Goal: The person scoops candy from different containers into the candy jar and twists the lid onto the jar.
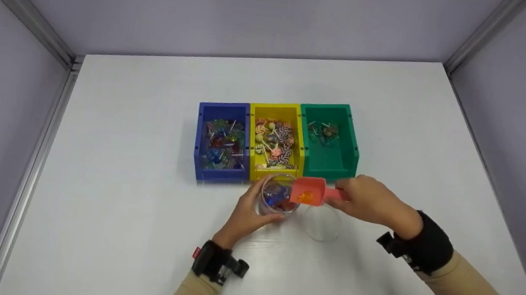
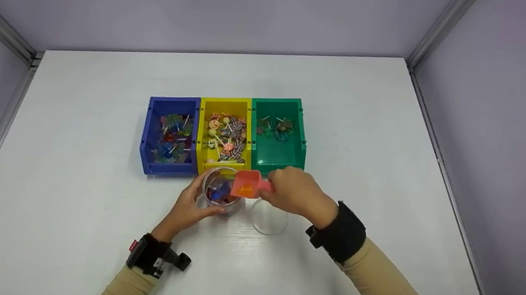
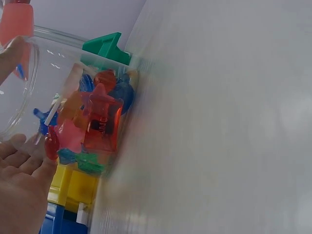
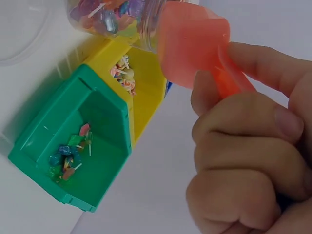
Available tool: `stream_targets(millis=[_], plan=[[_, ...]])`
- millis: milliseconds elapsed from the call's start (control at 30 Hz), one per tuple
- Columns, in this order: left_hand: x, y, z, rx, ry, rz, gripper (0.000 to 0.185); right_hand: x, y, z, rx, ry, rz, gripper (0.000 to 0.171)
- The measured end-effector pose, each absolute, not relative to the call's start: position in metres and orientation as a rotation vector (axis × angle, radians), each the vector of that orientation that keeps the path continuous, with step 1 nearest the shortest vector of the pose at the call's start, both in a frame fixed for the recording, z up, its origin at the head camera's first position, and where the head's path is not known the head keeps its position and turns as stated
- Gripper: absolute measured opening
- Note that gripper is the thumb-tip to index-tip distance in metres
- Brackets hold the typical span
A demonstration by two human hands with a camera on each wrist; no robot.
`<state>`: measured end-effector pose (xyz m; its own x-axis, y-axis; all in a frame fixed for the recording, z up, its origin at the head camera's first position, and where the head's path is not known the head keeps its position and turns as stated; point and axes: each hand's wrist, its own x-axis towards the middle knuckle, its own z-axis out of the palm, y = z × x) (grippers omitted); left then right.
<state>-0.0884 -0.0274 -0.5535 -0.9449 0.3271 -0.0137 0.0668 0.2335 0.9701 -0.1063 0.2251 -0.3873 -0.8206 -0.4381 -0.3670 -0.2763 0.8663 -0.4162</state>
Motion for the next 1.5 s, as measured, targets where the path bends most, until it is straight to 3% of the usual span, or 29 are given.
stream_targets(millis=[267, 467, 633, 1267, 1367, 1500], plan=[[-0.089, -0.028, -0.553, 0.380, 2.295, 1.794, 0.097, -0.097, 0.221, -0.377, -0.545, 2.660, -0.424, 0.028], [-0.088, -0.029, -0.552, 0.346, 2.271, 1.794, 0.097, -0.093, 0.219, -0.374, -0.534, 2.674, -0.445, 0.042], [-0.088, -0.029, -0.552, 0.351, 2.282, 1.795, 0.098, -0.092, 0.218, -0.372, -0.484, 2.673, -0.421, 0.025], [-0.086, -0.027, -0.550, 0.354, 2.251, 1.827, 0.101, -0.089, 0.218, -0.372, -0.521, 2.661, -0.435, 0.026], [-0.087, -0.029, -0.549, 0.337, 2.223, 1.870, 0.095, -0.089, 0.219, -0.372, -0.514, 2.658, -0.447, 0.026], [-0.092, -0.034, -0.549, 0.350, 2.308, 1.967, 0.070, -0.088, 0.220, -0.372, -0.511, 2.662, -0.454, 0.026]])
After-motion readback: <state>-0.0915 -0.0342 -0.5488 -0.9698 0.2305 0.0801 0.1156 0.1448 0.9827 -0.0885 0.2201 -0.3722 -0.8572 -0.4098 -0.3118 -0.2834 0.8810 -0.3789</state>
